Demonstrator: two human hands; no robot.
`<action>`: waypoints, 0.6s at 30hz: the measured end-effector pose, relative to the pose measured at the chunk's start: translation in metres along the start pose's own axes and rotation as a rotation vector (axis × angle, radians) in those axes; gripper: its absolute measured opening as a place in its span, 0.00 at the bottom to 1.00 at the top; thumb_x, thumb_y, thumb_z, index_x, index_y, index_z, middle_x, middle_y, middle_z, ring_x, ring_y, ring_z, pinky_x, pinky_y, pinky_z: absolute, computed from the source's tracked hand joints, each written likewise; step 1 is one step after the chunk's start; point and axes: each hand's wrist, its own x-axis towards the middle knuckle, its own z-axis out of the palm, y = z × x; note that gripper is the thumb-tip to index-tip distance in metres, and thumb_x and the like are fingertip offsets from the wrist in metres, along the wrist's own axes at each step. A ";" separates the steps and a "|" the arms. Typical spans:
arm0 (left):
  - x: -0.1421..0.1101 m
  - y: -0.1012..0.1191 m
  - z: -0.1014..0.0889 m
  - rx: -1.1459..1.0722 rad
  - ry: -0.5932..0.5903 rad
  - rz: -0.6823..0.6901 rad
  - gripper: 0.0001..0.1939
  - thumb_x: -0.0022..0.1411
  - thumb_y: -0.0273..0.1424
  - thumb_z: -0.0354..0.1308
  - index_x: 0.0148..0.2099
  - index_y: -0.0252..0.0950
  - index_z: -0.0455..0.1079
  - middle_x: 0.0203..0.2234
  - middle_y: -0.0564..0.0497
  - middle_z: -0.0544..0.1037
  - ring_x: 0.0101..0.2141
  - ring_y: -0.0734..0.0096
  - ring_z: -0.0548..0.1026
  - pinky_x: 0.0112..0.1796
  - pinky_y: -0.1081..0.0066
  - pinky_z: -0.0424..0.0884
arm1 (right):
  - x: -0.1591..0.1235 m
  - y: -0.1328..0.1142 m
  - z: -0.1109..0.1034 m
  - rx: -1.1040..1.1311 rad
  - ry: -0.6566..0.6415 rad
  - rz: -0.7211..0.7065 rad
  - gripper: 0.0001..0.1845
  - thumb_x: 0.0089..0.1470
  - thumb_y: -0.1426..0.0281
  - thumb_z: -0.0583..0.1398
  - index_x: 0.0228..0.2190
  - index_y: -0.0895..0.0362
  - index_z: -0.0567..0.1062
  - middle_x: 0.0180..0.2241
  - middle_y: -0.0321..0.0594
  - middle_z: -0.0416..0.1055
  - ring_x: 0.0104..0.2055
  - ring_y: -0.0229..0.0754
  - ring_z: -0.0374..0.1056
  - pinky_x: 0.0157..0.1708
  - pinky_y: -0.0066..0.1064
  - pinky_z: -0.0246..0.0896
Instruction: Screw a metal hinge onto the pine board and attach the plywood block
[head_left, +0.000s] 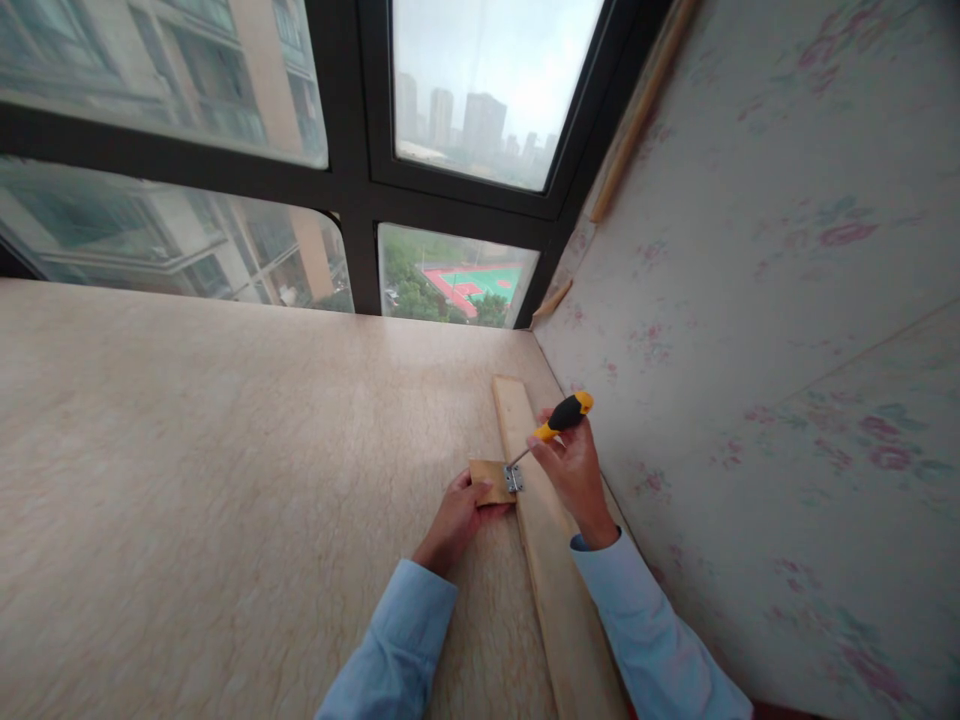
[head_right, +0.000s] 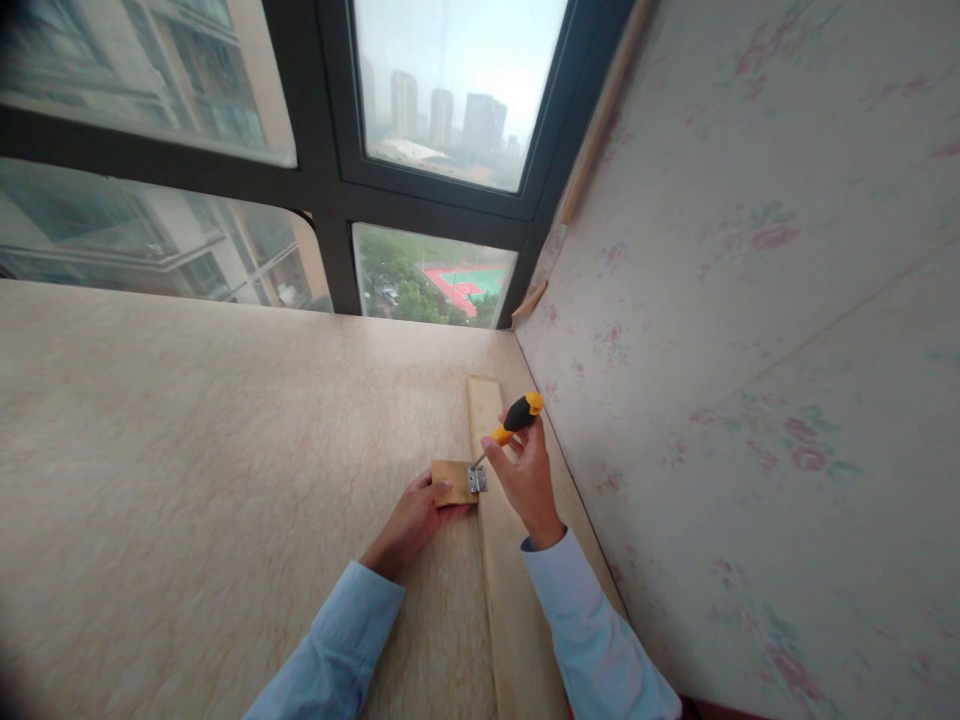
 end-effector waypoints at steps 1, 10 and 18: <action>0.000 0.000 0.000 -0.001 0.000 -0.001 0.14 0.55 0.21 0.58 0.45 0.29 0.70 0.41 0.38 0.80 0.39 0.56 0.80 0.41 0.59 0.78 | 0.000 0.001 0.000 -0.032 0.004 0.005 0.29 0.44 0.60 0.70 0.47 0.52 0.69 0.47 0.44 0.74 0.49 0.47 0.73 0.45 0.41 0.73; -0.003 0.004 0.005 -0.002 0.033 -0.019 0.14 0.55 0.20 0.58 0.45 0.29 0.69 0.41 0.37 0.80 0.39 0.56 0.80 0.40 0.59 0.78 | -0.002 0.005 0.000 -0.028 -0.086 0.020 0.18 0.54 0.58 0.64 0.44 0.54 0.72 0.45 0.47 0.77 0.45 0.48 0.76 0.48 0.43 0.72; -0.003 0.003 0.004 0.000 0.024 -0.023 0.14 0.56 0.21 0.57 0.46 0.29 0.70 0.42 0.37 0.80 0.40 0.58 0.80 0.40 0.61 0.78 | 0.001 0.005 0.000 -0.111 0.014 0.019 0.25 0.47 0.56 0.68 0.44 0.55 0.72 0.39 0.43 0.77 0.37 0.45 0.75 0.36 0.37 0.74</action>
